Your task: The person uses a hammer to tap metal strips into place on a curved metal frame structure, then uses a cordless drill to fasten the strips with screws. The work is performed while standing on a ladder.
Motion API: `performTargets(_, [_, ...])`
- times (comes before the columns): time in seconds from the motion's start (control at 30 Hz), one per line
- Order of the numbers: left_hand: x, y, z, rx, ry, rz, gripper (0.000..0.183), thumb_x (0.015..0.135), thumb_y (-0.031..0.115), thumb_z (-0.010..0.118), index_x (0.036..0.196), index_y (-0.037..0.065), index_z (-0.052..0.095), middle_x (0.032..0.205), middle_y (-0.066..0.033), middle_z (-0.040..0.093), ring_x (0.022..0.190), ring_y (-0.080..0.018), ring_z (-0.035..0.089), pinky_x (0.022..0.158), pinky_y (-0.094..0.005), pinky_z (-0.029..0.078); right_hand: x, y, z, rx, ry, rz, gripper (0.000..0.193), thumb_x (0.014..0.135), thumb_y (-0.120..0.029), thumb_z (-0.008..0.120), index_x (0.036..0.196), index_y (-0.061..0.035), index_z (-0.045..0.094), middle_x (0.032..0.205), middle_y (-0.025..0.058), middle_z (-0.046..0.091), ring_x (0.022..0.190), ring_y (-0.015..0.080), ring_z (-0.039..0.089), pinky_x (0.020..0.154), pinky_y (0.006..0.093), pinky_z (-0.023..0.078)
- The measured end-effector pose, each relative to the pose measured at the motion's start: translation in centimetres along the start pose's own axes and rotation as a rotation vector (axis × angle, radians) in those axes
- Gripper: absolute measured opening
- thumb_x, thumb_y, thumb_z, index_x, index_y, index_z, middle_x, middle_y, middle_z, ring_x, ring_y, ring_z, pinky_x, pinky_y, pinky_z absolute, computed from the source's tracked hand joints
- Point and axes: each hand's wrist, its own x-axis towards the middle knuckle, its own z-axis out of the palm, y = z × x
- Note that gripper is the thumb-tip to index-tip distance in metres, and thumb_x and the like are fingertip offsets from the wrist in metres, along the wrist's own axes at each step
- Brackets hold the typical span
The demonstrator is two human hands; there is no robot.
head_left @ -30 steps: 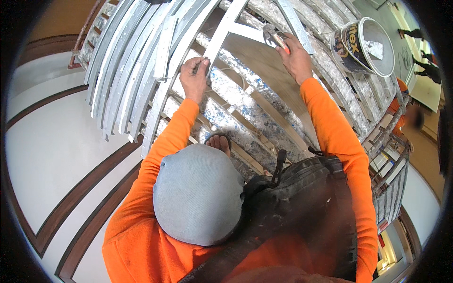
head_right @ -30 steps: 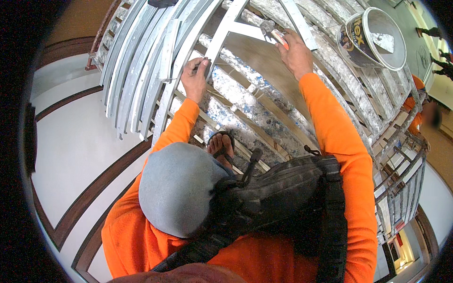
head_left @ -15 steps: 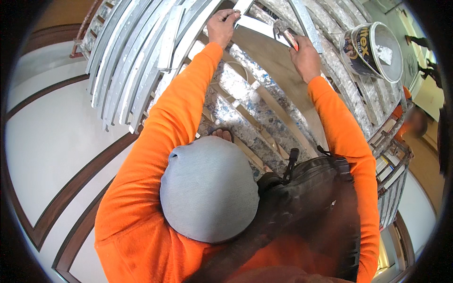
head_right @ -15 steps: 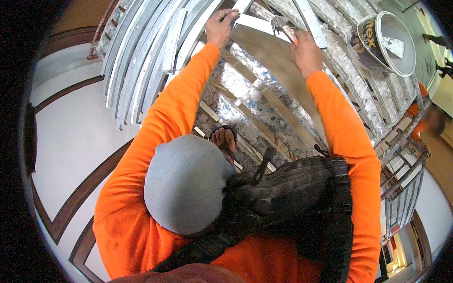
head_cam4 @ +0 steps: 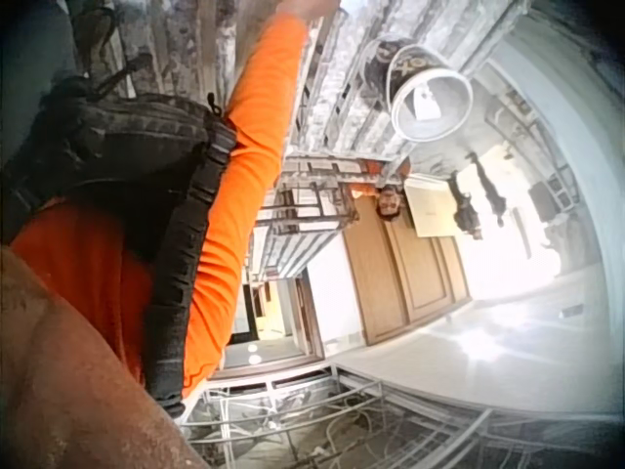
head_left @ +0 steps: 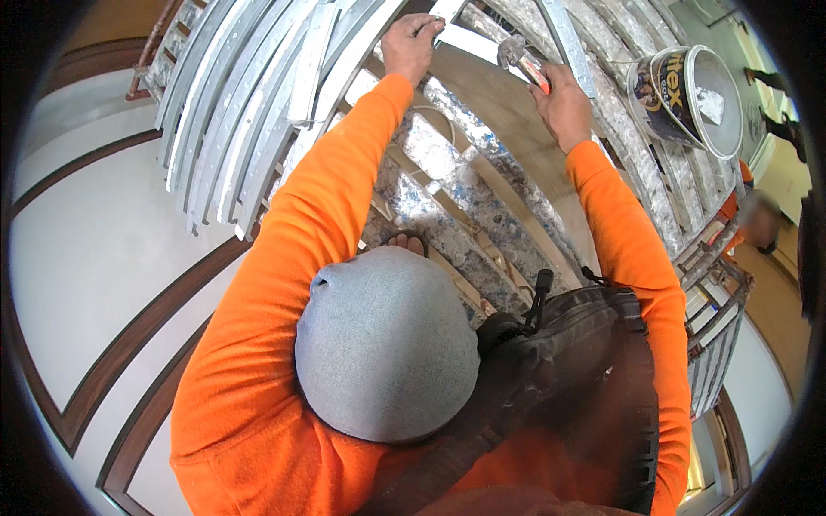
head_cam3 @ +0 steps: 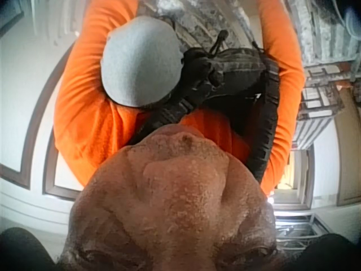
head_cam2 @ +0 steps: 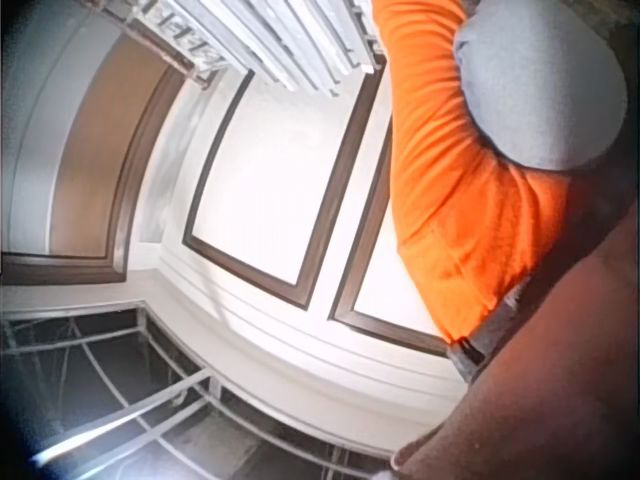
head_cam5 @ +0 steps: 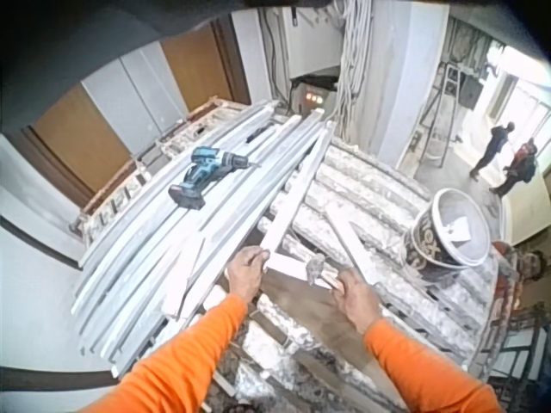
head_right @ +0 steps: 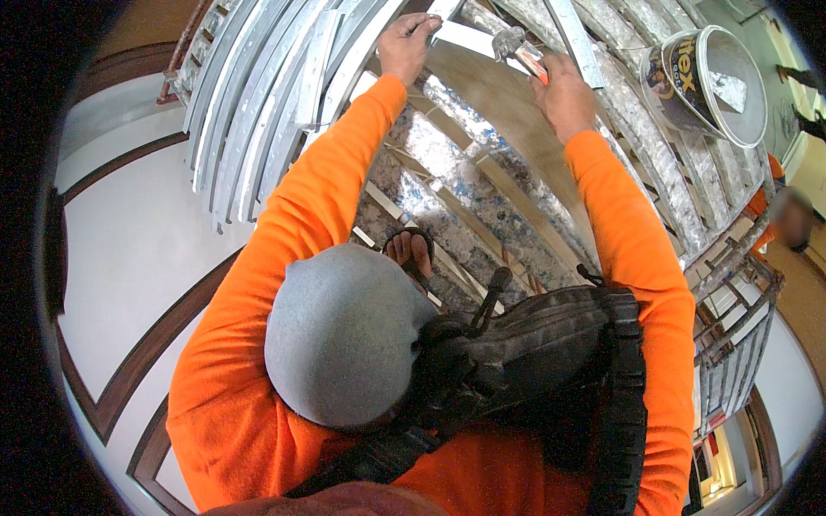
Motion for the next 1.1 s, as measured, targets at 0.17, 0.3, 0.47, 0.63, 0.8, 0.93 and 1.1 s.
performTargets(0.17, [0.0, -0.9, 0.3, -0.005, 0.009, 0.029, 0.016, 0.091, 0.021, 0.078, 0.101, 0.008, 0.082, 0.101, -0.0059, 0.078, 0.094, -0.0173, 0.072, 0.09, -0.0314, 0.055, -0.1, 0.4, 0.5, -0.007, 0.057, -0.078, 0.035, 0.09, -0.026, 0.075, 0.119, -0.0091, 0.065, 0.129, 0.0108, 0.064, 0.105, 0.0386, 0.067, 0.087, 0.0462, 0.055])
performTargets(0.3, [0.0, -0.8, 0.3, -0.024, -0.007, 0.03, 0.016, 0.09, 0.02, 0.078, 0.101, 0.009, 0.082, 0.101, -0.0056, 0.078, 0.093, -0.0169, 0.072, 0.089, -0.031, 0.055, -0.2, -0.5, 0.4, -0.005, 0.04, -0.07, 0.033, 0.089, -0.022, 0.075, 0.117, -0.0089, 0.064, 0.13, 0.0103, 0.063, 0.103, 0.0387, 0.068, 0.087, 0.0477, 0.056])
performTargets(0.47, [-0.3, -0.3, 0.1, 0.038, 0.008, 0.082, 0.015, 0.09, 0.019, 0.078, 0.101, 0.009, 0.081, 0.103, -0.0057, 0.078, 0.093, -0.0175, 0.072, 0.089, -0.0312, 0.056, -0.2, -0.9, 0.1, -0.027, -0.016, -0.018, 0.033, 0.092, -0.027, 0.074, 0.117, -0.0069, 0.064, 0.133, 0.0123, 0.062, 0.109, 0.0388, 0.065, 0.088, 0.0464, 0.055])
performTargets(0.63, [-0.5, 0.6, 0.0, 0.105, 0.006, 0.099, 0.013, 0.09, 0.017, 0.077, 0.099, 0.008, 0.081, 0.103, -0.0066, 0.078, 0.094, -0.02, 0.072, 0.089, -0.032, 0.056, 0.2, -0.3, 0.7, 0.08, 0.02, -0.076, 0.029, 0.092, -0.024, 0.075, 0.113, -0.0058, 0.067, 0.133, 0.0108, 0.064, 0.111, 0.0372, 0.066, 0.091, 0.0446, 0.054])
performTargets(0.8, [-0.4, 0.6, 0.1, 0.065, 0.048, 0.119, 0.01, 0.088, 0.013, 0.075, 0.094, 0.007, 0.08, 0.098, -0.0091, 0.076, 0.09, -0.0274, 0.072, 0.086, -0.0357, 0.056, 0.4, -1.0, 0.7, 0.238, 0.152, -0.097, 0.032, 0.094, -0.027, 0.073, 0.116, -0.0045, 0.068, 0.13, 0.0115, 0.066, 0.11, 0.0364, 0.067, 0.094, 0.0417, 0.054])
performTargets(0.93, [-0.7, 1.0, 0.2, 0.033, 0.049, 0.063, 0.01, 0.088, 0.011, 0.074, 0.094, 0.006, 0.08, 0.099, -0.0109, 0.076, 0.089, -0.0279, 0.072, 0.085, -0.0355, 0.056, 0.1, -0.9, 0.8, 0.274, 0.204, -0.052, 0.034, 0.096, -0.03, 0.071, 0.118, -0.0042, 0.067, 0.123, 0.0157, 0.068, 0.107, 0.0371, 0.068, 0.093, 0.0411, 0.054])
performTargets(1.1, [-0.4, -0.4, 0.4, 0.026, 0.053, 0.034, 0.018, 0.091, 0.016, 0.074, 0.101, 0.001, 0.077, 0.1, -0.012, 0.076, 0.091, -0.0243, 0.073, 0.085, -0.0328, 0.057, 0.2, -1.4, 0.5, 0.292, 0.134, 0.015, 0.036, 0.099, -0.036, 0.068, 0.114, -0.0044, 0.066, 0.106, 0.0218, 0.07, 0.095, 0.0395, 0.069, 0.08, 0.0459, 0.054])
